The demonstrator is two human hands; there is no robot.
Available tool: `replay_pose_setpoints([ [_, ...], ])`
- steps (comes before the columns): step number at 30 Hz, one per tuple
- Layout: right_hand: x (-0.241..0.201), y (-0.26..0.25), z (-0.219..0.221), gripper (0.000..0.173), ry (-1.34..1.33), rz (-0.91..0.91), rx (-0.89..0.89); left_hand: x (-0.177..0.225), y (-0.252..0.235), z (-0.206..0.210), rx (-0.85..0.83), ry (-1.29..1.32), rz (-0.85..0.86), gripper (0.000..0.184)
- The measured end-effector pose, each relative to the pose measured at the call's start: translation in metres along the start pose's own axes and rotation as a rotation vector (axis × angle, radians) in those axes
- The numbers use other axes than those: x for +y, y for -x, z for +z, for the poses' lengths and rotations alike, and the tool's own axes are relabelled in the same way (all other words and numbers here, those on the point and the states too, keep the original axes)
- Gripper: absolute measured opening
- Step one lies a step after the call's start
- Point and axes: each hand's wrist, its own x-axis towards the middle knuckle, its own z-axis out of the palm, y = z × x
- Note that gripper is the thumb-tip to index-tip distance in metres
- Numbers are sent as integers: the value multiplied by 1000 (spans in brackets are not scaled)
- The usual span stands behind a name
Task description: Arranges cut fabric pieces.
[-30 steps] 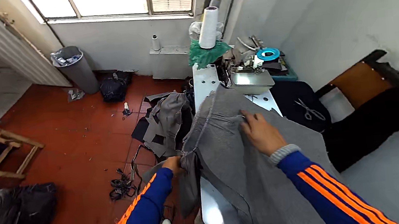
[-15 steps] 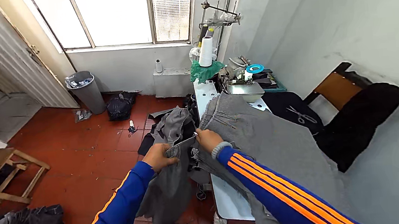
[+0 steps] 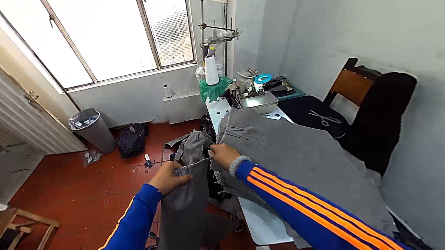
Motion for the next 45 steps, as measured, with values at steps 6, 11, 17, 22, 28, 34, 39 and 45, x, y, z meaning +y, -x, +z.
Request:
replay_pose_setpoints([
  [6,27,37,-42,27,-441,-372,-130,23,57,-49,108,193,374,12],
  [11,7,58,32,69,-508,-424,-359,69,112,-112,281,200,899,9],
  [17,30,126,4,28,-669,-541,231,71,136,-144,884,405,566,33],
  [22,119,243,-179,26,-300,-122,739,102,61,-85,845,496,625,28],
  [28,258,135,-238,27,147,461,803,128,-192,65,460,284,109,33],
  [34,211,34,-125,80,-61,288,551,102,-253,113,493,45,-54,39],
  [39,171,-37,-13,63,99,23,439,-25,-234,106,373,460,-102,39],
  [45,146,-23,-56,65,266,159,126,-96,-188,206,-211,67,-254,99],
])
